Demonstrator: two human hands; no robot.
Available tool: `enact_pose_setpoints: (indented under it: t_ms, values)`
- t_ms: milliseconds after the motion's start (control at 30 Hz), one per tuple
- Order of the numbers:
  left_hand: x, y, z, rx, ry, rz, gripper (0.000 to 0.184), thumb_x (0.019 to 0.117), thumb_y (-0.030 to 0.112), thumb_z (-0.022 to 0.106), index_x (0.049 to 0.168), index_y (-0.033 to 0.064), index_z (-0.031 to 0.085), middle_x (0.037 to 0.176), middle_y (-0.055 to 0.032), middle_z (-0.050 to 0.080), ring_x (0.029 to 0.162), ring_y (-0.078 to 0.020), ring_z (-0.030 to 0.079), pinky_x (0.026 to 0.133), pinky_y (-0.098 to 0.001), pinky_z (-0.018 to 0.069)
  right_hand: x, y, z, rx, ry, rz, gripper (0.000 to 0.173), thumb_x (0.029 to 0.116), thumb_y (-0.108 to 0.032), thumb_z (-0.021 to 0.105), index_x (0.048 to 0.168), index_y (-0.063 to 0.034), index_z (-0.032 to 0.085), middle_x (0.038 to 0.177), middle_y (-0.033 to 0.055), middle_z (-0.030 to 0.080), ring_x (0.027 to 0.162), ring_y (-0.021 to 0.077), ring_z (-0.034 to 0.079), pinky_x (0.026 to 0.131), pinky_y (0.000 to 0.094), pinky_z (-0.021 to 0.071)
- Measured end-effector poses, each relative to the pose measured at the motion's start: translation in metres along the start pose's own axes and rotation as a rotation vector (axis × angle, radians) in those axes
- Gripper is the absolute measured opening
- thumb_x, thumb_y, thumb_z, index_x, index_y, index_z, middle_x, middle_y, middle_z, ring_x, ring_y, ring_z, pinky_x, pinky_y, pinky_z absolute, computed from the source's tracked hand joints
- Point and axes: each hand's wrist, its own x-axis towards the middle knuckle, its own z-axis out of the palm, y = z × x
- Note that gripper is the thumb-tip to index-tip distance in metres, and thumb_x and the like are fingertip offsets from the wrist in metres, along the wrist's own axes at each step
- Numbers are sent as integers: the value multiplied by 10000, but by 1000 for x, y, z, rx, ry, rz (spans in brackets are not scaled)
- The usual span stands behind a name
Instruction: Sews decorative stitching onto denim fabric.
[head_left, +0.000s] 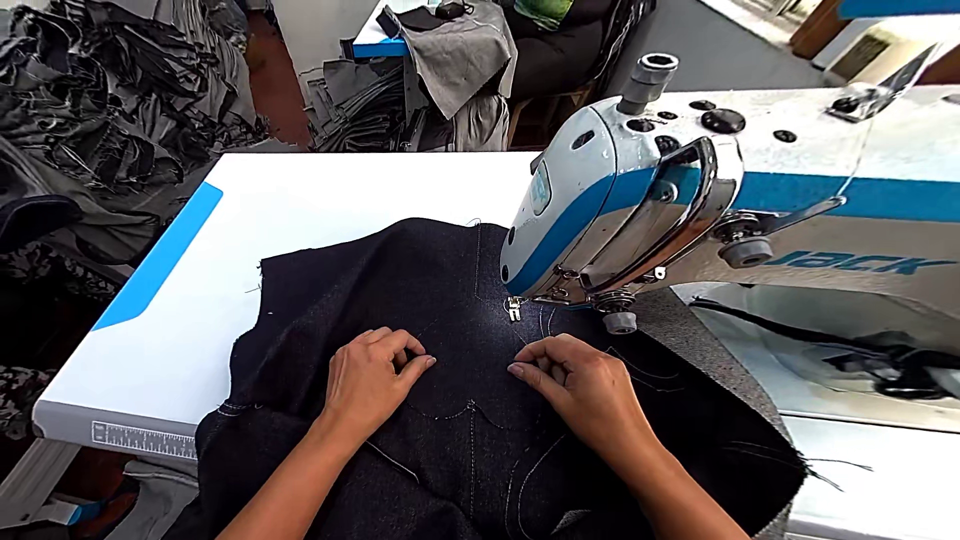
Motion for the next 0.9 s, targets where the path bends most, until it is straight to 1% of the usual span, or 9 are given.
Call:
enact_pose_setpoints:
  t_ms: [333,400,467,533,600,667,700,800,900]
  values:
    - [9,4,-7,-65,-151,-133,134,885,288,803,926,167,762,686,47,664,601,-91,610,591,-335,507,1,-4,-3,24,-5,41,133,893,-277,762,932,-149,751,739,-32,611,589,123,557,534,364,452]
    - [13,11,-13,10,-186,-110,155,886,289,805,954,155,767,790,-1,695,742,-169,663,690,-408,542,2,-6,-4,23,-17,47,121,889,-260,773,930,-148,750,739,-29,615,600,132,567,538,376,454]
    - [20,23,-15,35,-166,8,193,890,221,795,1044,105,773,1058,-107,694,1040,-318,639,886,-507,525,3,-5,-4,16,-21,37,126,887,-254,778,934,-141,747,737,-23,608,600,139,565,536,376,452]
    - [27,39,-3,6,-119,173,223,937,221,731,1112,85,761,1225,-144,681,1204,-350,613,987,-519,507,3,-6,-4,17,-16,23,129,884,-249,779,934,-134,749,736,-19,602,592,138,555,533,364,448]
    - [28,53,17,6,-218,269,402,1008,350,625,1307,88,682,1432,-146,591,1399,-340,493,1143,-546,395,2,-6,-10,54,8,8,121,885,-219,773,936,-112,753,789,10,629,616,139,571,552,349,477]
    - [25,58,36,132,-413,285,693,1045,574,407,1569,120,419,1657,-116,337,1561,-308,242,1246,-603,165,0,-3,-40,96,54,46,166,943,-215,714,1009,-66,749,895,75,692,691,176,653,613,392,568]
    - [24,59,41,180,-460,280,766,1040,630,334,1614,123,323,1692,-103,258,1583,-295,169,1244,-634,94,-2,1,-59,100,94,71,220,975,-234,667,1044,-33,722,920,100,702,702,187,666,621,409,579]
    - [19,58,42,216,-454,272,858,1005,692,334,1619,95,299,1694,-115,248,1584,-300,167,1225,-677,72,-18,8,-98,64,232,165,307,1010,-349,590,1083,-61,669,854,14,661,615,47,593,535,249,510]
    - [19,58,43,236,-433,274,868,1000,708,318,1620,101,301,1696,-114,242,1583,-297,171,1225,-678,74,-28,-2,-91,19,198,42,273,987,-289,603,1025,-31,684,870,52,677,658,106,633,556,312,549]
